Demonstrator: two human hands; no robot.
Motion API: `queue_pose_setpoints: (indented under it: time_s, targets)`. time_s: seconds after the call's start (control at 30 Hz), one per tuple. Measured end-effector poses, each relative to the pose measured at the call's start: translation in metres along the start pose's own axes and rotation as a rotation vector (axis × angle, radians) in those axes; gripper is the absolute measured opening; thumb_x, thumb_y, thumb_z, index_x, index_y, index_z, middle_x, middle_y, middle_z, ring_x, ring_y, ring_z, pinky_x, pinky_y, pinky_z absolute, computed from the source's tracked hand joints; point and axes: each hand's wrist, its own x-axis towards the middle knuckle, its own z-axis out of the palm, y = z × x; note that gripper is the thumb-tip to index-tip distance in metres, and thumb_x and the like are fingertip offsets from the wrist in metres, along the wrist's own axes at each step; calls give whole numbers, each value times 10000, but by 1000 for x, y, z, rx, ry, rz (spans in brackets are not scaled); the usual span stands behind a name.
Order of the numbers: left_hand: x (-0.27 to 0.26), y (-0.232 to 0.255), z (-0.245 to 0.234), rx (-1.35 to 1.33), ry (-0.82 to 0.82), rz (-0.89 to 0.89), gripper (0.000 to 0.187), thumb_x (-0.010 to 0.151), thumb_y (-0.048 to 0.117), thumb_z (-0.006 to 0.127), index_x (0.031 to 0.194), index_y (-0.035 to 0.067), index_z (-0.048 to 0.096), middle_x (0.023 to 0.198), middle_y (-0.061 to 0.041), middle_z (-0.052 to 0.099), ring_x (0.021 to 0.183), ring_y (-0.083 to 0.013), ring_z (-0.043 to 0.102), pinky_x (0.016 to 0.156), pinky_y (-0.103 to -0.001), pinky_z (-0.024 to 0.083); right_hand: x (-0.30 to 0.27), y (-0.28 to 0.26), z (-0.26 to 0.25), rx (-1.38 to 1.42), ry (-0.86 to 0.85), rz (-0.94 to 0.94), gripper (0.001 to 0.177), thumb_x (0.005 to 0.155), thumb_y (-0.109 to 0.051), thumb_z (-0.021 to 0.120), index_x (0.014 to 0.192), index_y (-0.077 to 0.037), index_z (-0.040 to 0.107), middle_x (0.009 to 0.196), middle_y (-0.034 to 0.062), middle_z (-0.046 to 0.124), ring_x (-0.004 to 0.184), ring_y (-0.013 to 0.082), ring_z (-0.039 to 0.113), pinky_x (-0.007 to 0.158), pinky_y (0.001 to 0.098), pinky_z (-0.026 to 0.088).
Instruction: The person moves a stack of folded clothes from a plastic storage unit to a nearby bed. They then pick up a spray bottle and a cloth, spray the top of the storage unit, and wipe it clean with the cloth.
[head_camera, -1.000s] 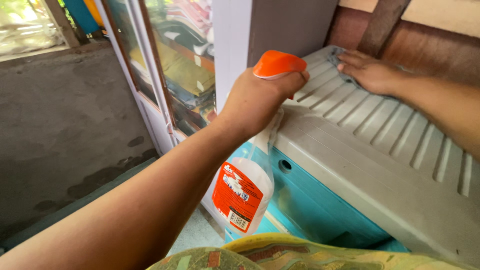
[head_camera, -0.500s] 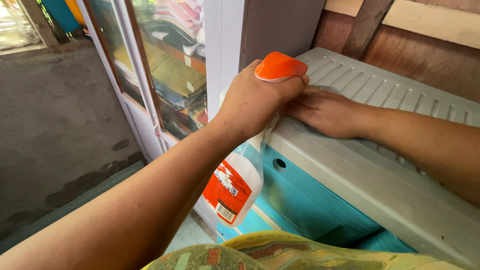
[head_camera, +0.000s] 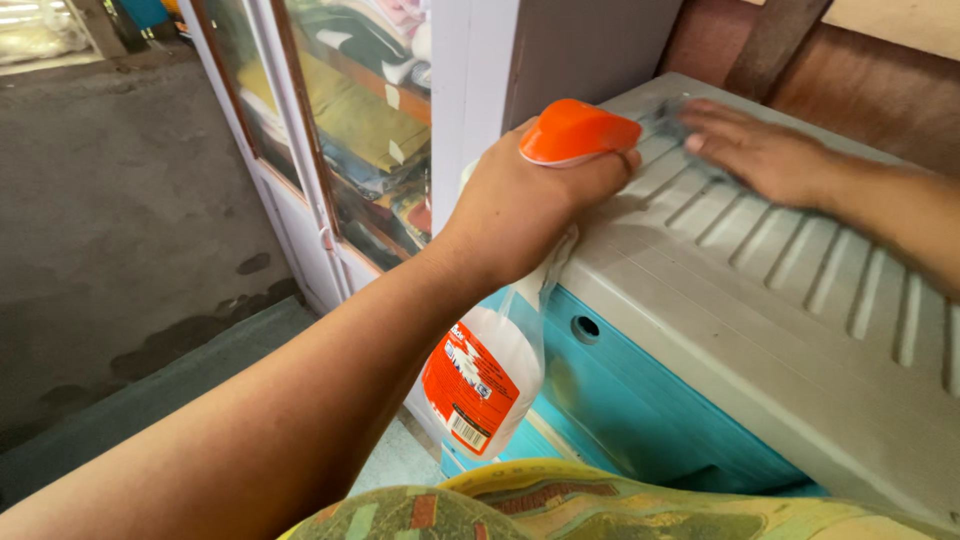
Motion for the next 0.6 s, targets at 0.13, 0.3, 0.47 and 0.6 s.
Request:
queue_pose_setpoints:
  time_s: [0.13,0.3,0.47,0.6]
  targets:
    - [-3,7,-1,-58,7,-63,362,847,393,675,1071,117,749,990,-51,779,931,-184,733,854,-310,557,29,34,5,48,125,98,657,1058,-545,344,1544,-110,424,1675,102,301,1547,299,260,1241,426,225]
    - [-4,9,-3,2,24,-88,368,843,412,664,1051,118,741,984,-57,766,915,-200,723,840,-321,549,39,36,7,-20,179,78,596,1051,-502,406,1493,-116,511,1636,106,416,1496,322,388,1222,414,315]
    - [-1,-3,-3,100,-13,61,327,903,397,627,1056,128,733,1035,-83,745,965,-257,706,856,-348,538,30,-12,5,-27,131,-119,562,1048,-471,434,1485,-128,516,1589,146,415,1480,348,366,1180,449,308]
    - [3,-10,-4,236,-57,313,274,966,347,578,1072,139,720,1085,-87,732,1023,-297,683,882,-372,526,8,-82,7,131,122,-321,561,1033,-418,431,1489,-96,490,1607,159,411,1490,336,369,1194,440,310]
